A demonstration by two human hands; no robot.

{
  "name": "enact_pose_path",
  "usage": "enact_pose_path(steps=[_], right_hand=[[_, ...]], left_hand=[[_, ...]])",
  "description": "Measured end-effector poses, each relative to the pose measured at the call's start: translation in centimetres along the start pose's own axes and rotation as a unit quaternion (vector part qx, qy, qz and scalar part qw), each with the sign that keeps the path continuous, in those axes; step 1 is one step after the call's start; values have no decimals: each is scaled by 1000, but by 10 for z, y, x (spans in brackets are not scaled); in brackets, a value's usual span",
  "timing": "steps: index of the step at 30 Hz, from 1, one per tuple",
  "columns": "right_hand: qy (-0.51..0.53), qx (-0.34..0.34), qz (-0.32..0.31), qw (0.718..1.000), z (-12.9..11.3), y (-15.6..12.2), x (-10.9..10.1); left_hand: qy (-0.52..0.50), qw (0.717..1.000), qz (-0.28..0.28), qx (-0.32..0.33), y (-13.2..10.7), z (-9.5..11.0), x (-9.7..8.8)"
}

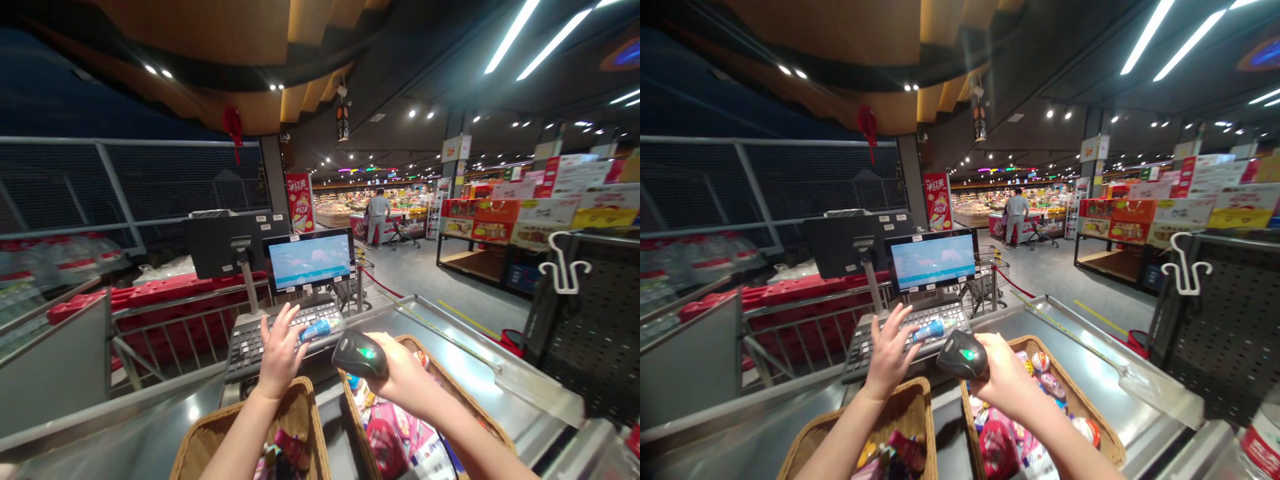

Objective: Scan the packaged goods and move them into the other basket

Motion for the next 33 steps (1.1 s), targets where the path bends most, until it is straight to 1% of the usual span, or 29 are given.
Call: enact_pose_path(steps=[5,17,25,33], right_hand=[[8,-22,-15,1000,-11,0,3],[7,-18,-34,999,-22,4,22],[17,-50,-47,997,-32,9,44],[27,-68,-67,995,-46,9,70]], left_hand=[[1,1000,-4,-11,-5,-4,-7],[23,999,-13,-32,-26,-17,-22],[19,998,-23,-62,-52,-29,-37],[23,996,-45,-79,-86,-34,-55]])
Point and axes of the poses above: each hand's wrist, its own y-axis towards the middle knuckle, its own x-axis out of the palm, z = x × y, the point moved 5 cm from there along y, towards the middle knuckle, and after that the axes turned 10 degrees about x, right-handed, at the moved point
